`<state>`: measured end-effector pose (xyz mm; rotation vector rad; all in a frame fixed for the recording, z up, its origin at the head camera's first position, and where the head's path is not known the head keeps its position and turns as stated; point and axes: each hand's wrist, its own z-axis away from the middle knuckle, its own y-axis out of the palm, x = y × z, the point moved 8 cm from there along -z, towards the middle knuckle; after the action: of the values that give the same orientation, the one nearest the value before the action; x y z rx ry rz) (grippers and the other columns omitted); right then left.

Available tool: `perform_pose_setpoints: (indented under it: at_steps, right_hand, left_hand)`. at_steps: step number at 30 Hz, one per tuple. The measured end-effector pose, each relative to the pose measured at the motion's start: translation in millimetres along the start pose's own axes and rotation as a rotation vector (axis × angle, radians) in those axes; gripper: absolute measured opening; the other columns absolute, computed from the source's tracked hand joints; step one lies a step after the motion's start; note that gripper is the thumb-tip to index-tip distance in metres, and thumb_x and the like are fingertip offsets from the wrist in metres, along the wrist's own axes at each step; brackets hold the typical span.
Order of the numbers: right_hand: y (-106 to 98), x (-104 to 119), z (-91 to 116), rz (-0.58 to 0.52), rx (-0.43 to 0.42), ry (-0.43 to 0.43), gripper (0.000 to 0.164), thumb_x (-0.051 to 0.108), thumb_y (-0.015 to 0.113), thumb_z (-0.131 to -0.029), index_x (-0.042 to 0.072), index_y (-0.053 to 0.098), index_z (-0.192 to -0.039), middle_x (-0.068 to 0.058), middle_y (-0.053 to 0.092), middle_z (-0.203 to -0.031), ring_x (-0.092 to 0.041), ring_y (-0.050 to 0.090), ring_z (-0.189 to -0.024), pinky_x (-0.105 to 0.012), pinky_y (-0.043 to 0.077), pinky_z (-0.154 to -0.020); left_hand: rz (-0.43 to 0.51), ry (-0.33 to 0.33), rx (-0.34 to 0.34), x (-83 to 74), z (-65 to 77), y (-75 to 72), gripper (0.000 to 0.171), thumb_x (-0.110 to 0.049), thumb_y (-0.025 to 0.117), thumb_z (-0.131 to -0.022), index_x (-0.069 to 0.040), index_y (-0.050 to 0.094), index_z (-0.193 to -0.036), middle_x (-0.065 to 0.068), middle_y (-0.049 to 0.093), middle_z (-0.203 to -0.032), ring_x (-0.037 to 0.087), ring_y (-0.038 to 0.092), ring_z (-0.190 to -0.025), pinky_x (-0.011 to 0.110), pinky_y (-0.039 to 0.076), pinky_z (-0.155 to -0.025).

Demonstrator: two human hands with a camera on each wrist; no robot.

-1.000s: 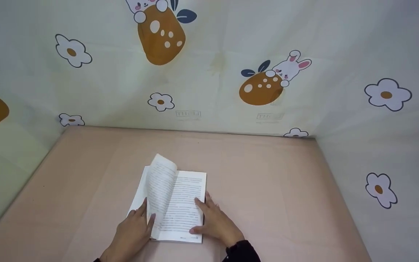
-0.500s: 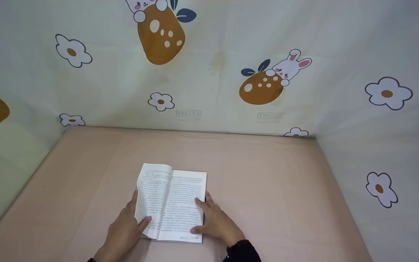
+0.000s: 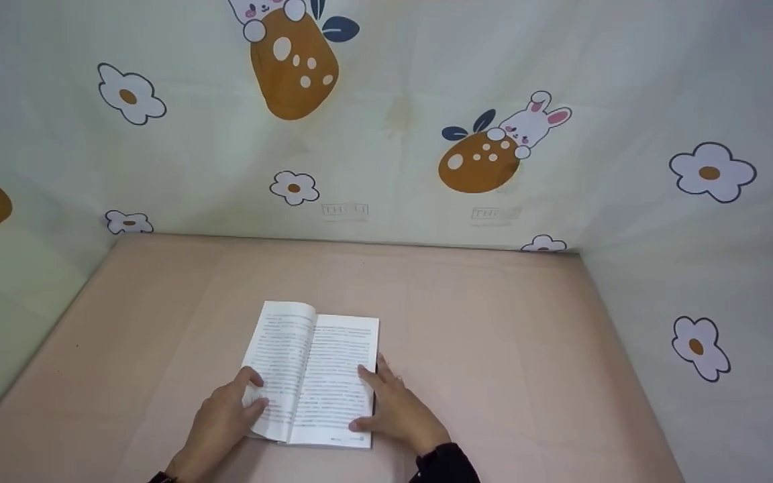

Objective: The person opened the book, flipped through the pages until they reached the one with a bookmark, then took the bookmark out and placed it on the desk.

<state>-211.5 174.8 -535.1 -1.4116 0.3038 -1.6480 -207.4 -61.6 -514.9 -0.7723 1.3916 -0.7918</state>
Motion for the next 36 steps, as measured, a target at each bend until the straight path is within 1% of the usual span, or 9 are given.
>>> perform_pose_setpoints:
  at_steps: [7,11,14,16,21,25,29,33,36]
  right_hand:
    - [0.8,-1.4,-0.5,-0.010,0.008,0.002,0.099,0.047,0.077,-0.067,0.012,0.030,-0.146,-0.018,0.004,-0.156,-0.043,0.015,-0.140,-0.057,0.022,-0.110]
    - [0.0,-2.2,0.4,-0.017,0.017,-0.003,0.100,0.046,0.078,-0.066,0.012,0.029,-0.146,-0.018,0.004,-0.156,-0.042,0.014,-0.140,-0.057,0.021,-0.110]
    - [-1.4,-2.1,0.8,-0.017,0.018,-0.009,0.101,0.046,0.078,-0.066,0.011,0.029,-0.146,-0.019,0.003,-0.156,-0.042,0.013,-0.140,-0.057,0.021,-0.110]
    - [-1.7,-2.0,0.6,-0.018,0.019,-0.009,0.101,0.047,0.078,-0.066,0.011,0.029,-0.146,-0.018,0.003,-0.156,-0.042,0.013,-0.140,-0.057,0.021,-0.110]
    - [-0.5,-1.8,0.0,-0.026,0.029,-0.003,0.102,0.048,0.078,-0.065,0.012,0.028,-0.147,-0.017,0.003,-0.156,-0.042,0.013,-0.141,-0.057,0.021,-0.110]
    - [-1.7,-0.9,1.3,-0.029,0.028,-0.025,0.101,0.045,0.078,-0.066,0.011,0.028,-0.147,-0.018,0.003,-0.156,-0.043,0.014,-0.140,-0.058,0.020,-0.110]
    - [-0.9,0.9,2.4,-0.026,0.037,-0.059,0.100,0.042,0.078,-0.067,0.010,0.028,-0.147,-0.020,0.003,-0.155,-0.044,0.015,-0.139,-0.059,0.022,-0.109]
    - [-0.2,2.2,1.8,-0.044,0.046,-0.079,0.102,0.039,0.080,-0.066,0.009,0.026,-0.147,-0.021,0.001,-0.155,-0.045,0.014,-0.139,-0.059,0.021,-0.109]
    - [0.4,1.6,1.2,-0.060,0.054,-0.076,0.103,0.038,0.080,-0.065,0.008,0.026,-0.147,-0.021,0.000,-0.155,-0.045,0.012,-0.139,-0.059,0.021,-0.109]
  left_hand:
    - [-0.026,-0.073,0.063,18.6,-4.4,-2.9,0.007,-0.006,0.068,-0.077,-0.009,0.061,-0.077,0.000,0.054,-0.063,0.011,0.047,-0.052,0.023,0.036,-0.045]
    - [-0.110,-0.048,0.017,18.7,-5.0,-8.8,0.013,-0.007,0.071,-0.074,-0.009,0.059,-0.070,0.004,0.050,-0.071,0.018,0.046,-0.066,0.027,0.037,-0.053]
    - [-0.168,0.035,-0.043,9.4,-4.5,-10.2,0.013,0.001,0.070,-0.072,-0.004,0.058,-0.074,0.008,0.047,-0.080,0.022,0.041,-0.074,0.029,0.035,-0.057]
    - [-0.202,0.107,-0.056,1.2,-3.4,-6.6,0.020,0.008,0.067,-0.072,-0.001,0.059,-0.088,0.012,0.049,-0.090,0.023,0.042,-0.080,0.030,0.036,-0.059]
    - [-0.292,0.307,0.014,-22.4,4.7,11.4,0.070,0.015,0.064,-0.069,-0.011,0.044,-0.131,0.015,0.045,-0.130,0.026,0.048,-0.102,0.033,0.047,-0.071]
    - [-0.336,0.444,0.076,-41.1,14.8,22.4,0.078,0.009,0.069,-0.067,-0.014,0.042,-0.136,0.014,0.032,-0.146,0.032,0.043,-0.121,0.039,0.049,-0.086]
    - [-0.318,0.433,0.121,-52.6,18.7,27.0,0.062,0.005,0.069,-0.071,-0.008,0.051,-0.129,0.020,0.034,-0.145,0.034,0.040,-0.125,0.042,0.047,-0.093]
    - [-0.336,0.401,0.080,-61.5,17.9,29.2,0.038,-0.010,0.065,-0.082,-0.002,0.058,-0.119,0.027,0.040,-0.138,0.036,0.044,-0.120,0.043,0.050,-0.084]
    - [-0.332,0.367,0.078,-64.7,17.0,34.7,0.044,-0.029,0.066,-0.083,-0.001,0.058,-0.116,0.031,0.039,-0.136,0.039,0.044,-0.118,0.046,0.050,-0.081]
